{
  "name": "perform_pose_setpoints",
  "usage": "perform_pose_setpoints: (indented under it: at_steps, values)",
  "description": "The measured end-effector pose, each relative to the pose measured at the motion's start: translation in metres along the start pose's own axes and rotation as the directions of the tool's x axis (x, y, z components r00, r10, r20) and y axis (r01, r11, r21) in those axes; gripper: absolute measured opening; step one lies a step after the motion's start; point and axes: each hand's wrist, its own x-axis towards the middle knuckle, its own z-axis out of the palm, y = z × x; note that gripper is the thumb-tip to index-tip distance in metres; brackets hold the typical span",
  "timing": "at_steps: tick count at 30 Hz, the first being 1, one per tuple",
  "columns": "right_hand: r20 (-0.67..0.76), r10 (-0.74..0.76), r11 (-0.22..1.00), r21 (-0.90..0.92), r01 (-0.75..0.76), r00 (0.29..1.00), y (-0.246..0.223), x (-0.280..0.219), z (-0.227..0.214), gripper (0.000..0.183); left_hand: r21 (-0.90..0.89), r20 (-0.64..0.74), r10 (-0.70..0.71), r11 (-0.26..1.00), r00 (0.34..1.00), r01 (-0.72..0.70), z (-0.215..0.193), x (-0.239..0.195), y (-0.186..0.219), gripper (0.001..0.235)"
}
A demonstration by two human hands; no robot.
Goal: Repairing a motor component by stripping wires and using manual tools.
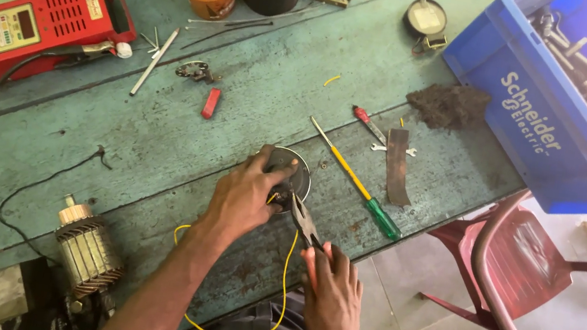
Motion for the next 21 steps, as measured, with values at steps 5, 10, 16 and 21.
perform_pose_setpoints:
  at_steps: [5, 10, 16, 21]
  values:
    - [0.382, 0.186, 0.704, 0.591, -0.394, 0.905, 0.044, -0.011, 0.004, 0.047, -0.007, 0.014, -0.021, 1.0, 1.0, 0.021, -0.008, -0.001, 0.003, 0.08]
    - [0.418, 0.158, 0.547, 0.717, -0.432, 0.894, 0.046, 0.001, -0.024, 0.048, -0.045, 0.123, -0.035, 0.998, 0.992, 0.041, -0.023, -0.001, 0.004, 0.085]
    - [0.249, 0.345, 0.832, 0.364, -0.418, 0.905, 0.072, 0.023, -0.043, 0.045, -0.193, -0.057, -0.068, 0.98, 0.996, 0.056, 0.01, -0.01, -0.004, 0.051]
    - [0.001, 0.121, 0.978, 0.17, -0.119, 0.993, 0.114, 0.069, -0.064, 0.049, -0.187, -0.239, -0.001, 0.981, 0.971, -0.045, 0.029, -0.016, -0.007, 0.054]
